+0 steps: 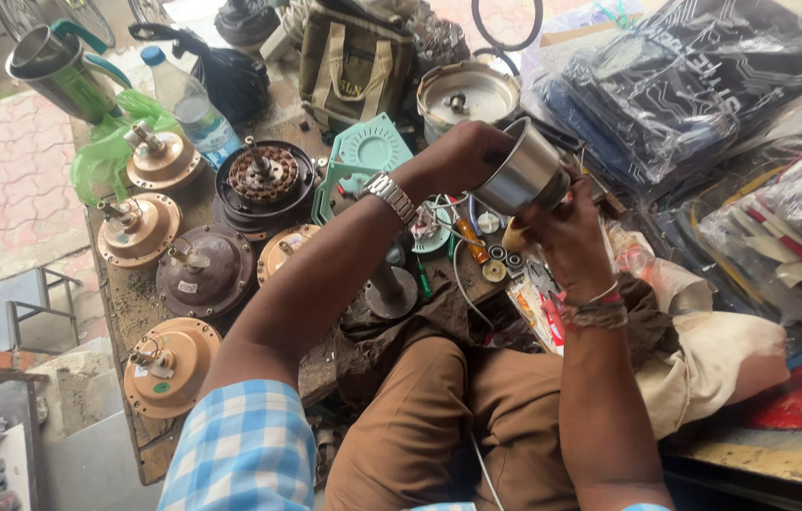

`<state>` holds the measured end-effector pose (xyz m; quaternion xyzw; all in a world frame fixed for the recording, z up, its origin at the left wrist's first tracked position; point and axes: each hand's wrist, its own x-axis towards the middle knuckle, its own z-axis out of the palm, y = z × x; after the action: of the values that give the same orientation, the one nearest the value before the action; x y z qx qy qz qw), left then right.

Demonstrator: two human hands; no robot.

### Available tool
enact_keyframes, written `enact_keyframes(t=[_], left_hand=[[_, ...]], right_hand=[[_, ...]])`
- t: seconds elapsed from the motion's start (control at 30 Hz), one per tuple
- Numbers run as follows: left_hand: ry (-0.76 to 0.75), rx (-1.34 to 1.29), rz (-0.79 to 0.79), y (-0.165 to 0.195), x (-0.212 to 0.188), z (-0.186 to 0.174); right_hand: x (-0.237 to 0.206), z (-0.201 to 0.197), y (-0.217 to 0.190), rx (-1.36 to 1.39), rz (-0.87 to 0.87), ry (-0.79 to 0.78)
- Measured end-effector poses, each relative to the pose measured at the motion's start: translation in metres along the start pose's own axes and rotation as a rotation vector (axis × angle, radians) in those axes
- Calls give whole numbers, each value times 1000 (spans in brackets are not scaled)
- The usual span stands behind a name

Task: The person sits cross-legged at a cluttered workbench, handling small electrical components and wires. They use pliers to strip and cut wires, then insert them into a cylindrical metal housing, manipulating the internal connections by hand.

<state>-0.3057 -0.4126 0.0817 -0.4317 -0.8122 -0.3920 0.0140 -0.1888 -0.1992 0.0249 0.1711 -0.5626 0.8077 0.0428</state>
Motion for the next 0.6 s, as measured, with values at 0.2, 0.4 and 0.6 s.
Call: enact_keyframes(t=[0.2,0.4,0.6], left_hand=[[-67,-59,-41,0,-3,-8],[-81,-281,-22,-9,-3,-13],[-166,-828,-93,-29,-7,-14]], right_hand=[[-1,16,-17,307,189,-32],[-2,25,-15,-120,133,86],[-5,9,-25,-382,265,88]])
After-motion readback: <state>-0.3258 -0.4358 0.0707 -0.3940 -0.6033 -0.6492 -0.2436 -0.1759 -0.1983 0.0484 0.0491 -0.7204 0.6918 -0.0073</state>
